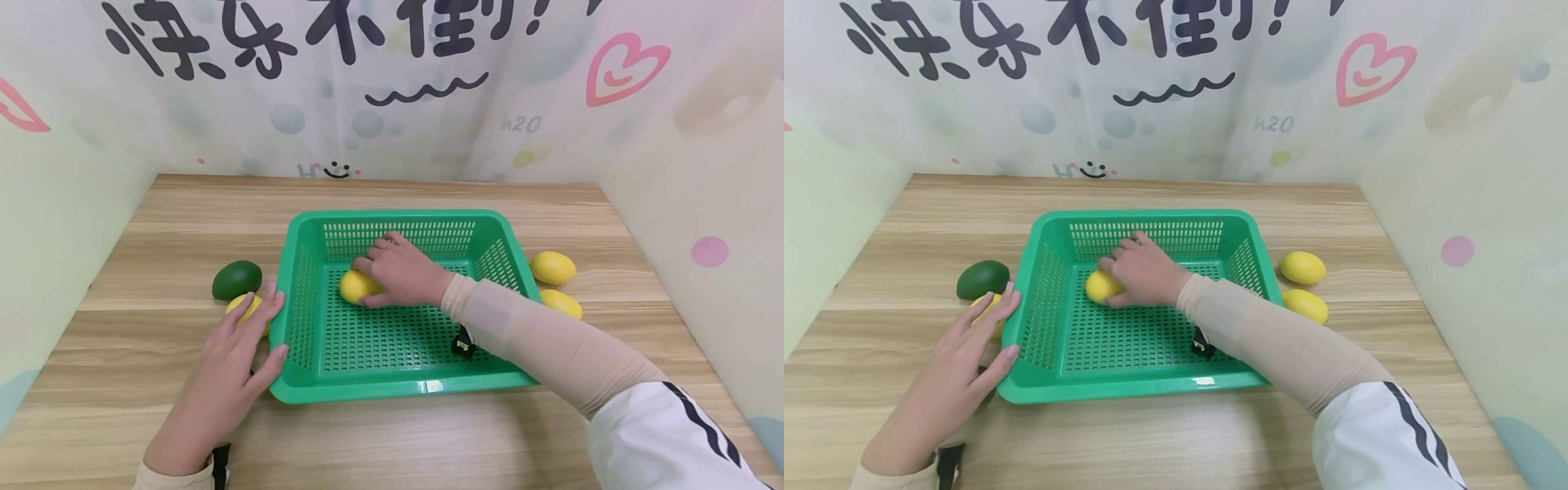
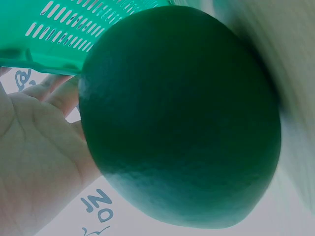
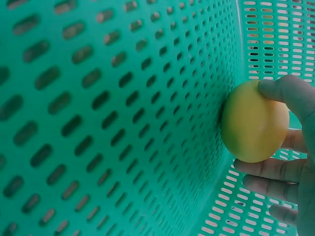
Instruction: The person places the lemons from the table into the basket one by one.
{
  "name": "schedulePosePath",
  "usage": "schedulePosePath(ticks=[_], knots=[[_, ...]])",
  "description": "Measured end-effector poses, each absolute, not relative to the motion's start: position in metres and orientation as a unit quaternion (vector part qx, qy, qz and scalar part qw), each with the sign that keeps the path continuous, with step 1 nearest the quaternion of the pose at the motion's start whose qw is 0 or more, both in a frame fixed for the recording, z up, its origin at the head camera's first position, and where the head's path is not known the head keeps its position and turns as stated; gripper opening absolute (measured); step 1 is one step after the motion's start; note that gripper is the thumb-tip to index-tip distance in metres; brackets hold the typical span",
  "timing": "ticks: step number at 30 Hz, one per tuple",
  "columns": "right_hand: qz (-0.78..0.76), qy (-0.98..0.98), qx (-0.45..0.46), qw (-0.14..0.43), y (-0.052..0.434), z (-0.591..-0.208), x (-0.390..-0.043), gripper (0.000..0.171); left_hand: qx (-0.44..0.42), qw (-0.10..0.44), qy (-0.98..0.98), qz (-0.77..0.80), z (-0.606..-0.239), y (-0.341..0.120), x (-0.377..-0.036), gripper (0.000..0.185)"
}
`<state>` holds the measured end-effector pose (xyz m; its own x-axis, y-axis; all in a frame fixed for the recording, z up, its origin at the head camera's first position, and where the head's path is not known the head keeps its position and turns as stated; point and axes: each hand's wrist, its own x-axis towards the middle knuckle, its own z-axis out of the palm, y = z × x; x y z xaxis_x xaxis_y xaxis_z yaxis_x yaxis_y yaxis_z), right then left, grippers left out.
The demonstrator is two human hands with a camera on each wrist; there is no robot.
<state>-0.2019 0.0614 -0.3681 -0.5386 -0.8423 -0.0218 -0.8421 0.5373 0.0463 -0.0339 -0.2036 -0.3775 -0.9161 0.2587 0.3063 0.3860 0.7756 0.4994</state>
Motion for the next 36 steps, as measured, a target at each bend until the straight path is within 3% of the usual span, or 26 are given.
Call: schedulePosePath(ticks=[9, 36], knots=[[-0.014, -0.880, 0.475, -0.007, 0.059, -0.370, -0.200, 0.053, -0.167, 0.108, -0.937, -0.288, -0.377, -0.204, -0.033, 0.064], [-0.010, -0.893, 0.449, -0.019, 0.066, -0.356, -0.204, 0.071, -0.164, 0.093, -0.938, -0.292, -0.378, -0.203, -0.032, 0.065]])
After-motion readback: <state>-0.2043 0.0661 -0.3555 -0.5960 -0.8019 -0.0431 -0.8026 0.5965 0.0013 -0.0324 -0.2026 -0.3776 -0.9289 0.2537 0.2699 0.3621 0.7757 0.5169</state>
